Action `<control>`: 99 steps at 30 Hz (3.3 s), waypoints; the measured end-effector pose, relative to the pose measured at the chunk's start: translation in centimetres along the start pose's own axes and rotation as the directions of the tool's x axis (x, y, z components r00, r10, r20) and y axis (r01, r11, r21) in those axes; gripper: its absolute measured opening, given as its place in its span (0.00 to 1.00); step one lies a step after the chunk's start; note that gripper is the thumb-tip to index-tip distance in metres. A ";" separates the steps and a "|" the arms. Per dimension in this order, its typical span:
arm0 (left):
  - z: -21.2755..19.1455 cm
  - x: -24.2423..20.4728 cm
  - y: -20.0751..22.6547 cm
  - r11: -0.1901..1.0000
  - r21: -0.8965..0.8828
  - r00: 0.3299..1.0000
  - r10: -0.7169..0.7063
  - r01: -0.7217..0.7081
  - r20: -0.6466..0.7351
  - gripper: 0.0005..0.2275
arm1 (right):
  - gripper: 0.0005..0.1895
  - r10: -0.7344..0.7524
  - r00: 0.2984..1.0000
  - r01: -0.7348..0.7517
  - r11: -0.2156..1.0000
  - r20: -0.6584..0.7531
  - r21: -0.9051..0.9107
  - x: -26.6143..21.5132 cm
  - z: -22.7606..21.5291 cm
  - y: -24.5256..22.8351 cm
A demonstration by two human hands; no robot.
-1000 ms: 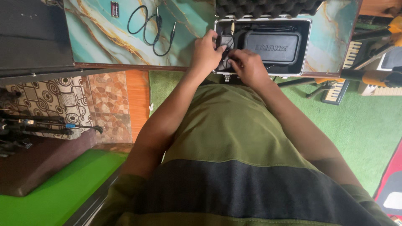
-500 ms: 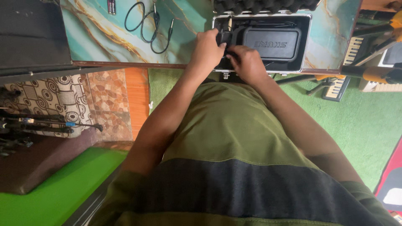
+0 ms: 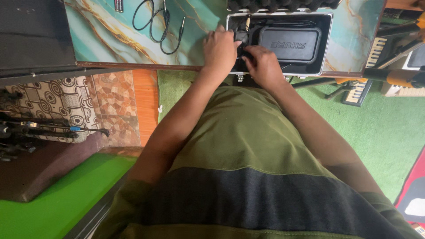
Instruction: The person packs audio components into a foam-lined hard case and then picks up two different midi controller keyboards.
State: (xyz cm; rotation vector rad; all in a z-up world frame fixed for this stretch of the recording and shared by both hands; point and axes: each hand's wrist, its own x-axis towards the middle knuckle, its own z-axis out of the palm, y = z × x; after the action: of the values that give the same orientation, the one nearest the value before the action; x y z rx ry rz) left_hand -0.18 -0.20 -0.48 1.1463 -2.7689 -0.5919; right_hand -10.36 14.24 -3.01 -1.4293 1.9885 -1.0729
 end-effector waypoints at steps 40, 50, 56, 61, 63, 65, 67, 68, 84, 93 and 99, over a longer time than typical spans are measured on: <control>-0.6 -0.4 -1.0 0.966 0.221 0.973 0.083 -0.131 0.215 0.39 | 0.36 -0.038 0.992 0.101 0.806 0.119 -0.583 -1.4 -1.1 -0.8; 1.0 -1.7 -0.9 0.951 0.175 0.964 0.240 -0.257 0.111 0.33 | 0.24 -0.112 0.993 0.091 0.915 -0.031 -0.393 -3.2 -4.1 -0.8; 1.4 -2.0 -1.9 0.957 0.159 0.968 0.233 -0.244 0.089 0.31 | 0.22 -0.069 0.993 0.013 0.859 -0.091 -0.513 -4.3 -4.3 0.4; 1.4 -1.7 -1.3 0.952 0.185 0.969 0.227 -0.243 0.100 0.31 | 0.20 -0.015 0.996 -0.028 0.883 -0.087 -0.469 -4.4 -4.1 0.9; 1.1 -1.7 -1.2 0.953 0.177 0.967 0.228 -0.245 0.112 0.31 | 0.21 -0.034 0.995 -0.011 0.894 -0.091 -0.447 -4.5 -4.5 0.9; 0.3 -1.8 -1.1 0.958 0.140 0.966 0.241 -0.252 0.093 0.31 | 0.21 -0.040 0.993 -0.010 0.905 -0.108 -0.425 -4.5 -5.1 0.6; -1.0 -2.0 -0.9 0.962 0.075 0.965 0.259 -0.261 0.043 0.31 | 0.20 -0.033 0.990 -0.024 0.916 -0.136 -0.400 -4.4 -6.1 0.0; -1.8 -2.2 -0.7 0.970 0.036 0.971 0.239 -0.240 0.021 0.29 | 0.20 -0.016 0.988 -0.037 0.942 -0.154 -0.333 -4.4 -6.6 -0.4; -16.7 -4.8 3.8 0.699 -0.554 0.883 0.268 -0.453 -0.385 0.21 | 0.13 0.125 0.908 0.073 0.892 -0.399 0.445 -5.5 -14.8 -11.0; -21.0 -6.0 -1.0 0.718 -0.523 0.846 0.176 -0.460 -0.503 0.20 | 0.15 0.003 0.949 0.150 0.876 -0.316 0.459 -0.6 -12.5 -14.3; -24.4 -7.6 -6.2 0.760 -0.508 0.825 0.066 -0.406 -0.561 0.21 | 0.14 -0.079 0.974 0.176 0.852 -0.211 0.494 4.7 -8.8 -17.2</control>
State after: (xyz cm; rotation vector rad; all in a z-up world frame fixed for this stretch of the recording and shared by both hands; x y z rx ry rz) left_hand 14.86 -6.67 20.09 0.6407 -1.9774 -0.8992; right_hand -8.66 10.08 16.35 -1.2122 1.5561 -1.6946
